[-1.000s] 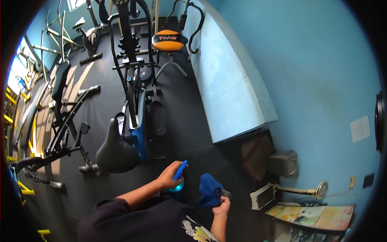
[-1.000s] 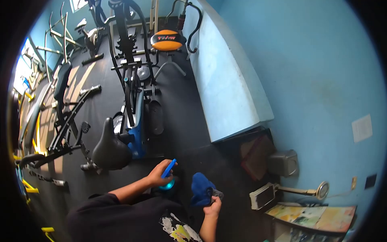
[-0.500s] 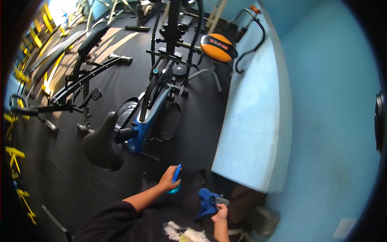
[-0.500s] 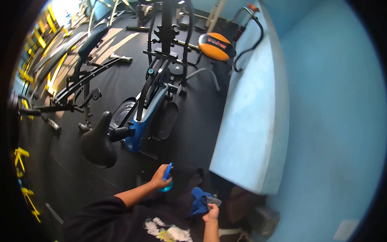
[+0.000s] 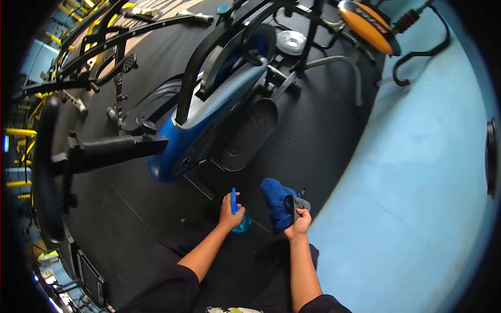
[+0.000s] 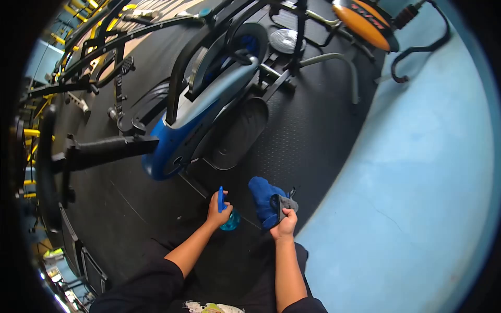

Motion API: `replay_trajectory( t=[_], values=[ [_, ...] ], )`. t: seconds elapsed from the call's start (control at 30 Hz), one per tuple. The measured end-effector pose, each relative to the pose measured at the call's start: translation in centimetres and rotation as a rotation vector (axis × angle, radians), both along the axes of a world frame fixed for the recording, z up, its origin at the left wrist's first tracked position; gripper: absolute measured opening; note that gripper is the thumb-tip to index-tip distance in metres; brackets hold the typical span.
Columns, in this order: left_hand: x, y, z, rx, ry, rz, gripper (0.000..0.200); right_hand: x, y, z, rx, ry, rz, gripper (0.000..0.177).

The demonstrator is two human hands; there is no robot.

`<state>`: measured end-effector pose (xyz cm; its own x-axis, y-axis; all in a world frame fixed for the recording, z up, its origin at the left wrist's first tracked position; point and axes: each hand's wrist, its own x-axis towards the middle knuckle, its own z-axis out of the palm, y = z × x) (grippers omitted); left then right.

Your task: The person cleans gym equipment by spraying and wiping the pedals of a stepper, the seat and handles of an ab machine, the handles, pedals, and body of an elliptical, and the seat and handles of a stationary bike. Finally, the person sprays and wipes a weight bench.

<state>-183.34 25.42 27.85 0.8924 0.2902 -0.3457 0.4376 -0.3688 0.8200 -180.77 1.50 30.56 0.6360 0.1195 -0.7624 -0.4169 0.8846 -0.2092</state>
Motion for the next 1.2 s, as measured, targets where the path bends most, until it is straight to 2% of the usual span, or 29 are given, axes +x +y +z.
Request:
replay_trajectory(
  t=[0.1,0.2,0.3,0.4,0.43,0.5,0.53,0.57,0.6,0.67,0.7,0.77,0.83,0.87,0.9,0.97,1.0,1.03,1.1,1.17,1.2],
  values=[
    [3.5,-0.6,-5.9,-0.035,0.008,0.098,0.052,4.4,0.3,-4.7,-0.077,-0.117,0.111,0.051],
    [8.3,-1.8,-10.3,0.002,-0.05,0.097,0.04,9.4,0.4,-4.1,-0.206,-0.246,0.117,0.05],
    [12.8,-3.3,-11.9,-0.041,-0.048,0.098,0.032,13.5,-0.4,-4.9,-0.222,-0.4,0.104,0.05],
    [14.1,-4.1,-13.5,-0.055,-0.23,0.047,0.032,17.3,-1.2,-8.5,-0.186,-0.543,0.111,0.049],
    [13.6,-4.0,-13.8,-0.024,-0.343,-0.018,0.045,18.4,-1.5,-10.0,-0.22,-0.587,0.057,0.046],
    [11.4,-3.5,-11.1,-0.175,-0.306,-0.048,0.066,19.7,-3.0,-14.5,-0.244,-0.627,0.01,0.042],
    [10.0,-2.7,-10.4,-0.165,-0.298,-0.046,0.066,19.1,-4.4,-18.2,-0.359,-0.585,0.071,0.038],
    [8.6,-1.9,-9.8,-0.038,-0.373,-0.063,0.075,18.2,-4.8,-19.9,-0.473,-0.543,0.131,0.033],
    [7.6,-1.0,-9.5,0.086,-0.452,-0.081,0.085,17.3,-4.3,-19.3,-0.465,-0.542,0.13,0.033],
    [5.5,0.7,-10.1,0.139,-0.46,-0.041,0.091,15.4,-2.6,-16.7,-1.341,-0.735,0.575,0.031],
    [5.0,1.6,-10.7,0.188,-0.469,0.0,0.097,16.1,-0.2,-14.9,-0.998,-0.703,0.339,0.032],
    [5.3,2.4,-11.6,0.229,-0.389,0.036,0.1,19.2,2.2,-14.2,-0.974,-1.046,0.432,0.036],
    [5.5,2.6,-12.8,0.1,-0.274,0.147,0.1,23.6,3.8,-13.6,-1.407,-1.311,0.806,0.038],
    [5.6,2.7,-12.8,-0.079,-0.131,0.21,0.099,25.5,5.0,-13.5,-1.563,-1.349,0.884,0.039],
    [5.7,2.7,-12.2,-0.079,-0.117,0.22,0.099,26.9,6.5,-13.8,-1.719,-1.378,0.954,0.041],
    [6.5,2.4,-10.7,-0.212,-0.03,0.305,0.098,29.4,9.3,-14.4,-1.877,-1.26,1.012,0.042],
    [6.5,2.5,-11.3,-0.21,-0.018,0.312,0.098,31.2,10.6,-16.4,-1.909,-1.287,1.079,0.05],
    [6.3,2.3,-12.1,-0.147,-0.058,0.339,0.095,31.5,11.6,-17.0,-1.896,-1.283,1.092,0.05],
    [6.2,2.6,-13.0,-0.085,-0.082,0.38,0.092,30.6,15.1,-18.7,-2.427,-1.159,1.157,0.057],
    [6.3,3.3,-12.0,-0.355,0.213,0.461,0.079,28.2,16.7,-18.8,-2.014,-1.386,1.005,0.059],
    [6.4,3.2,-11.6,-0.349,0.183,0.506,0.061,26.7,17.3,-18.9,-2.002,-1.457,0.962,0.054]
  ],
)
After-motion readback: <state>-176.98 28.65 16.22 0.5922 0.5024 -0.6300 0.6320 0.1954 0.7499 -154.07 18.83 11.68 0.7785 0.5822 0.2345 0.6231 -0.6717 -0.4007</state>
